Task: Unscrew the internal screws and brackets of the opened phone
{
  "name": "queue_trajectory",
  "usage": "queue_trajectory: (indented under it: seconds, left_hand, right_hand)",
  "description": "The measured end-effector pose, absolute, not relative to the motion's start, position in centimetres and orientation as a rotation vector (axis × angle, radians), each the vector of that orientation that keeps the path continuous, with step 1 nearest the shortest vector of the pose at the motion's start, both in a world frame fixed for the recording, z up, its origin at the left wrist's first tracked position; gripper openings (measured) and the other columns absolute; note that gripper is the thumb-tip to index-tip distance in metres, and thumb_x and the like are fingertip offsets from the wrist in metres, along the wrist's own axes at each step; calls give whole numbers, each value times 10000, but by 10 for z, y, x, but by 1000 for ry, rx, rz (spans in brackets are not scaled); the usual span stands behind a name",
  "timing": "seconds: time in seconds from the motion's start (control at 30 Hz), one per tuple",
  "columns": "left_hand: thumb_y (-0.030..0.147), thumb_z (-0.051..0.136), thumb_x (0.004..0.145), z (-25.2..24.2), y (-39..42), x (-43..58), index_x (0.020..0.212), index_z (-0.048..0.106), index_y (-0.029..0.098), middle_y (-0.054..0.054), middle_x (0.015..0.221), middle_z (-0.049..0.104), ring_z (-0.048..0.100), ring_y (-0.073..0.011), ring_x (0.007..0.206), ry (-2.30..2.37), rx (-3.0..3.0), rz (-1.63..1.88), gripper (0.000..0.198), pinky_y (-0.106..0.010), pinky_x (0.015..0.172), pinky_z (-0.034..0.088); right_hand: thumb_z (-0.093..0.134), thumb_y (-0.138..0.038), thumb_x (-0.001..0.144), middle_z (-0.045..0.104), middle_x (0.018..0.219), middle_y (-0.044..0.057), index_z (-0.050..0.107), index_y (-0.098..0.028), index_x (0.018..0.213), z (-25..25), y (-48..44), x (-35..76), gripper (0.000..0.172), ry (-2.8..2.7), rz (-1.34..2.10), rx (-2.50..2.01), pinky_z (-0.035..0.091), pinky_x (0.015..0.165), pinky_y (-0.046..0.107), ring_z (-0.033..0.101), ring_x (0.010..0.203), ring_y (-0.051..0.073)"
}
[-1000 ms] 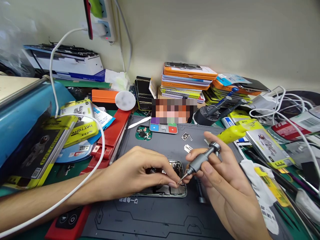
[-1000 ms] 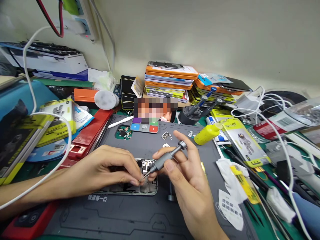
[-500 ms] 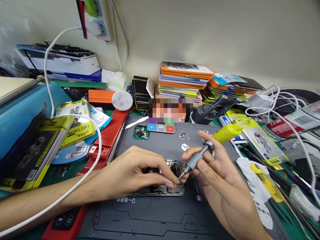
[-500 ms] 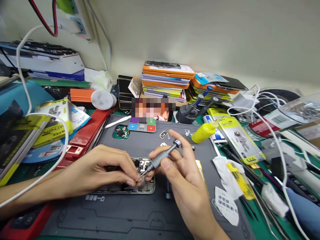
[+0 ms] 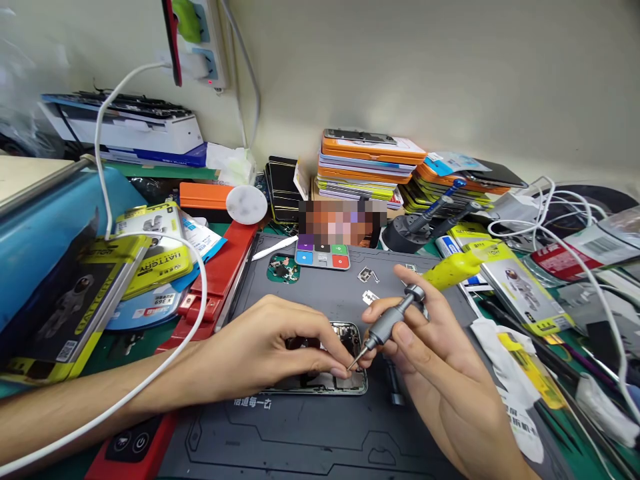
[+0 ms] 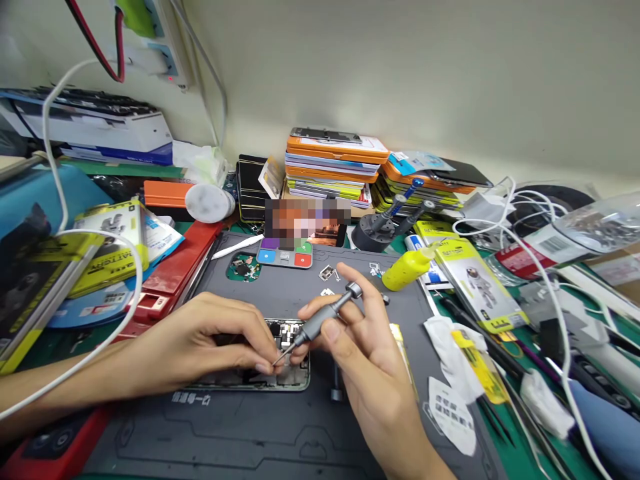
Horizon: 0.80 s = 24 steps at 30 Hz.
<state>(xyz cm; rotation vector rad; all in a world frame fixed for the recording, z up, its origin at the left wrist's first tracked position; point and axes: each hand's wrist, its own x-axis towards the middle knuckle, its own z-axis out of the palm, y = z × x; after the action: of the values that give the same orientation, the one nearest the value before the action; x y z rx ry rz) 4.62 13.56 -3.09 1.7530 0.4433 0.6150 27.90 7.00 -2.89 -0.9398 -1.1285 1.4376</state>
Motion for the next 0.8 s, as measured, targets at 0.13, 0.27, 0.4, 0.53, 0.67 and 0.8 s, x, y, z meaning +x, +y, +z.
queue_trajectory:
  seconds: [0.13,0.27,0.4,0.53,0.67,0.8]
  left_hand:
    - [250,715,1030,-31,137,46,1008,811,157,4,1004,809,742,-91,912,582,1715,594,136,-146,825,530]
    - [356,689,1047,-31,140,46,994,795,183,13,931,787,684,-95,814,807,1642,615,210,-172,703,499]
    - [380,629,1084,-31,139,47,1002,755,186,27,903,775,665,-82,781,782,1648,625,245,-168,694,493]
    - [385,554,1124,-30,136,47,985,702,193,60,847,750,652,-53,768,756,1724,615,279,-146,677,457]
    - [441,509,1136,-29,135,46,890,633,186,69,777,694,593,-60,710,829,1762,598,375,-180,654,424]
    - [487,454,1143,-31,135,45,805,552,180,59,701,630,545,-84,653,878,1786,572,466,-229,666,414]
  right_hand:
    - [523,-269,1150,567,1153,78,235,-283,1598,-27,73,280,534,-1075,1468,-912,629,829,150,653,862,99]
    - [589,-361,1145,589,1156,104,284,-265,1617,-31,73,285,571,-1151,1201,-1030,645,807,213,643,874,133]
    - [582,-349,1169,594,1190,88,364,-322,1635,-41,64,287,515,-1445,744,-1168,625,850,249,646,963,151]
    - [540,-125,1145,535,1353,104,262,-369,1698,-49,59,286,665,-1750,486,-1059,605,942,303,633,1138,172]
    - [502,-13,1116,477,1447,131,292,-297,1673,-50,60,286,660,-1904,383,-1021,603,987,289,634,1146,144]
    - [487,-29,1132,487,1438,118,259,-291,1676,-53,58,288,645,-1973,358,-1053,568,1112,350,618,1219,153]
